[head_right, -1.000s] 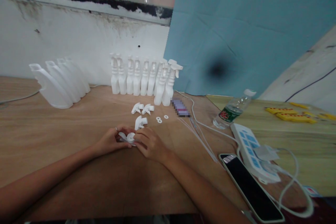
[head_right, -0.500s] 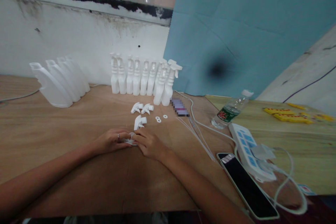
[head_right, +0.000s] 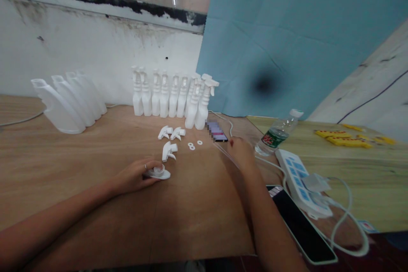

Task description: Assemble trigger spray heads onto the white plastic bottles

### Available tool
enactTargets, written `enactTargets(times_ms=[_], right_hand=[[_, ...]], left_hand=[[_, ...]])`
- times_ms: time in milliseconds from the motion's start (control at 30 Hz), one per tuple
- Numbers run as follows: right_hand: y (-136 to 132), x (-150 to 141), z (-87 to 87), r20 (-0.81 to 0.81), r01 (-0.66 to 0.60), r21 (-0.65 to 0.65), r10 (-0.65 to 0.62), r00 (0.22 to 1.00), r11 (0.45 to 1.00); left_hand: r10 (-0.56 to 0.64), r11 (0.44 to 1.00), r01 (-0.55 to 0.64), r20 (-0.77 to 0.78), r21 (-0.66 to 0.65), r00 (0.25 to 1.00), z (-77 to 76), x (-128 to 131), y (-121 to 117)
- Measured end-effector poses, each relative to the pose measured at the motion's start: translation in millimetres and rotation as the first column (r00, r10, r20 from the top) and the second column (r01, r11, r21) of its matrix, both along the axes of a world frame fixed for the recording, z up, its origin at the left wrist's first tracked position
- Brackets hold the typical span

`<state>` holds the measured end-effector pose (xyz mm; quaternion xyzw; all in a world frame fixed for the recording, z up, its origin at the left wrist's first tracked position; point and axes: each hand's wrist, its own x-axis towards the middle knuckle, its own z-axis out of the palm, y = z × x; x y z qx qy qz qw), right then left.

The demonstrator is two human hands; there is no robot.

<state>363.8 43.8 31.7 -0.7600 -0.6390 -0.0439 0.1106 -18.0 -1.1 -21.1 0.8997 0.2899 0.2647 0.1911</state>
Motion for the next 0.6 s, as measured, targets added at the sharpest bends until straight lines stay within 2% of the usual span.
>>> enactTargets(times_ms=[133, 267, 433, 600], right_hand=[[-11.4, 37.7, -0.2, -0.023, 0.122, -0.265, -0.132, 0.991, 0.956], [-15.0, 39.6, -5.6, -0.061, 0.152, -0.418, -0.194, 0.979, 0.896], [-12.0, 29.2, -5.1, -0.076, 0.155, -0.466, -0.214, 0.974, 0.871], [-13.2, 27.0, 0.3, -0.105, 0.151, -0.437, -0.217, 0.971, 0.887]], left_hand=[[-0.009, 1.000, 0.009, 0.022, 0.007, 1.000, 0.9, 2.2, -0.3], [-0.013, 1.000, 0.013, 0.003, 0.010, 1.000, 1.4, 1.8, 0.0], [-0.046, 0.999, 0.046, 0.002, 0.006, 0.999, 1.5, 0.7, 0.9], [-0.054, 0.998, 0.054, -0.002, 0.015, 0.999, 1.5, 0.5, 1.4]])
